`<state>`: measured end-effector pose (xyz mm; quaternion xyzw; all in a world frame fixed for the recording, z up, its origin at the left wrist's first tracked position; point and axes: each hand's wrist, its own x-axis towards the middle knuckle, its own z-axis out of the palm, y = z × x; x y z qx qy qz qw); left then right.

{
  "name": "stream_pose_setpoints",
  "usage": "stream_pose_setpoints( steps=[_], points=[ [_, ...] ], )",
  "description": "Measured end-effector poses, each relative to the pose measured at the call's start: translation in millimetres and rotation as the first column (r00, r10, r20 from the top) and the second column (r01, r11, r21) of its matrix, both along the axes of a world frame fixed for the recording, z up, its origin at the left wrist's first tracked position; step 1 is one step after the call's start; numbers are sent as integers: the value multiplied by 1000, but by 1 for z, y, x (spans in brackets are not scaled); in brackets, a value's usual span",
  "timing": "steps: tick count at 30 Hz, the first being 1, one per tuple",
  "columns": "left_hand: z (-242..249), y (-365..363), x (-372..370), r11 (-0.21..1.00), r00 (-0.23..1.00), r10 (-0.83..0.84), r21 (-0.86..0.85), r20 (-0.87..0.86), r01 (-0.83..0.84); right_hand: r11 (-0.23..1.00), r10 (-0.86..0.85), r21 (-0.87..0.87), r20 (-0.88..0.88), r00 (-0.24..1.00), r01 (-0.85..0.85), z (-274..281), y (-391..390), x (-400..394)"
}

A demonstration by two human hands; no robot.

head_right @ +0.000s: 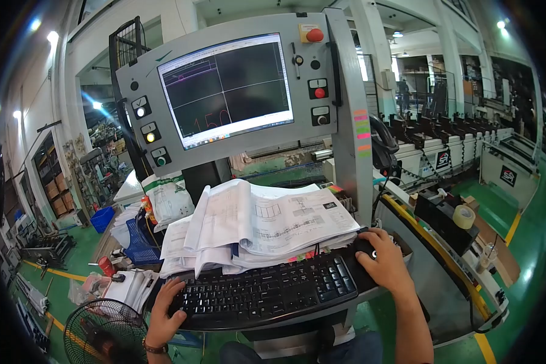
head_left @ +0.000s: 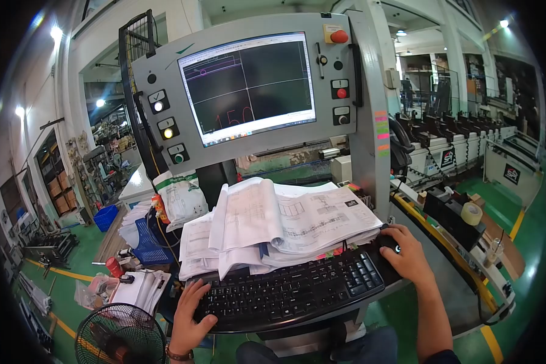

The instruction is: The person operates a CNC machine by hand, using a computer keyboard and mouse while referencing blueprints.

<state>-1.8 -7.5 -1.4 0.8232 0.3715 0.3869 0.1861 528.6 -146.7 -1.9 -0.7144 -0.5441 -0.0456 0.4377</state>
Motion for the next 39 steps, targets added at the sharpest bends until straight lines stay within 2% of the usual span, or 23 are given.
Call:
stream_pose_setpoints(
  steps=[6, 9, 12, 17, 20, 23, 26, 32, 39],
  points=[
    [-1, 3, -2, 1000, 1000, -6, -3, 7, 6, 1000, 16, 8, -22, 1000, -16, 2, 0, -1],
    [2, -3, 3, 997, 989, 74, 40, -129, -69, 1000, 14, 8, -38, 999, -14, 5, 1, -2],
    [1, -3, 4, 997, 995, 72, 21, -67, -71, 1000, -2, 6, -46, 999, 2, 4, 1, -3],
    [-2, -2, 3, 996, 994, 86, 24, -64, -84, 1000, -11, 5, -9, 1000, 11, 2, 3, -1],
    [-1, -2, 3, 995, 992, 95, 29, -80, -93, 995, -46, -94, -138, 989, 33, 18, -2, -11],
    [0, -2, 3, 996, 993, 90, 29, -79, -88, 1000, -17, -12, -18, 1000, 17, 5, 3, -2],
    [0, -3, 4, 996, 993, 87, 31, -79, -85, 1000, -12, 13, 25, 1000, 12, 1, 3, 0],
    [-1, -2, 4, 996, 993, 86, 36, -81, -83, 998, -58, -26, -126, 990, 55, 7, -1, -7],
    [0, -2, 4, 996, 993, 86, 34, -84, -84, 999, -31, 22, -69, 997, 32, 7, 0, -7]
  ],
)
